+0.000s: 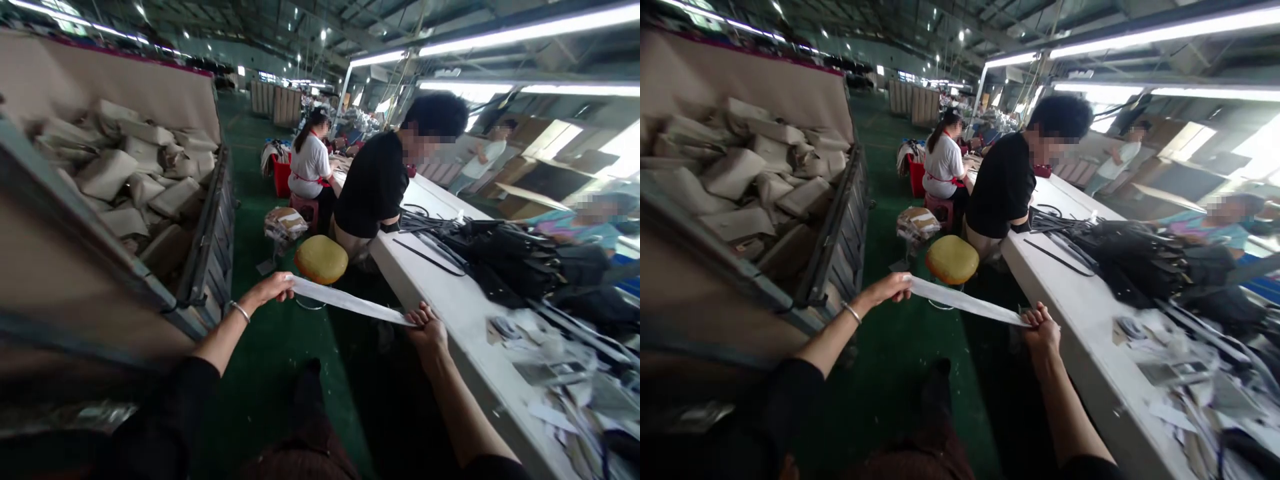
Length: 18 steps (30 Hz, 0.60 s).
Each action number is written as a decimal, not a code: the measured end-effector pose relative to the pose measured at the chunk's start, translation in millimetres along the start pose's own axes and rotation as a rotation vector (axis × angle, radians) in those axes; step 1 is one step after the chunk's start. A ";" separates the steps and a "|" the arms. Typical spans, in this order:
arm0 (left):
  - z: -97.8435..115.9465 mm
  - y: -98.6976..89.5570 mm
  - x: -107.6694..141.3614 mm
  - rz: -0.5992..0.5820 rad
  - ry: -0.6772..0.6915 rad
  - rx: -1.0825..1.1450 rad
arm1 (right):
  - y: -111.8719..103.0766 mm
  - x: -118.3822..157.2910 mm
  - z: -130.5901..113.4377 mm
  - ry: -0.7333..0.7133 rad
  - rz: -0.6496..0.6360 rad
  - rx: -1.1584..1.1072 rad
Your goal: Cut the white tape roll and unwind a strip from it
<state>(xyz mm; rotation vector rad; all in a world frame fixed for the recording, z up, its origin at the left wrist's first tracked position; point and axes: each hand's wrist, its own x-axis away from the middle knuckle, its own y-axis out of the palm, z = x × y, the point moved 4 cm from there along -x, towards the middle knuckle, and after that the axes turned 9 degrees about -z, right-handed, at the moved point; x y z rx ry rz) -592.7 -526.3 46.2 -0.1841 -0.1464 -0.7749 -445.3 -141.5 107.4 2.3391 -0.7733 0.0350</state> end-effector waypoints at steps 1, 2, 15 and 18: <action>12.0 -14.1 -25.0 0.052 0.003 -0.049 | -0.3 -17.8 7.2 0.008 -0.015 -0.009; 24.8 -27.2 -50.3 0.093 0.007 -0.087 | -0.7 -36.4 14.8 0.020 -0.040 -0.019; 160.8 -202.7 -305.5 0.438 -0.026 -0.609 | -55.1 -213.2 73.6 0.322 0.033 0.183; 175.8 -242.7 -350.8 0.459 -0.064 -0.699 | -64.7 -223.5 76.6 0.309 -0.138 0.279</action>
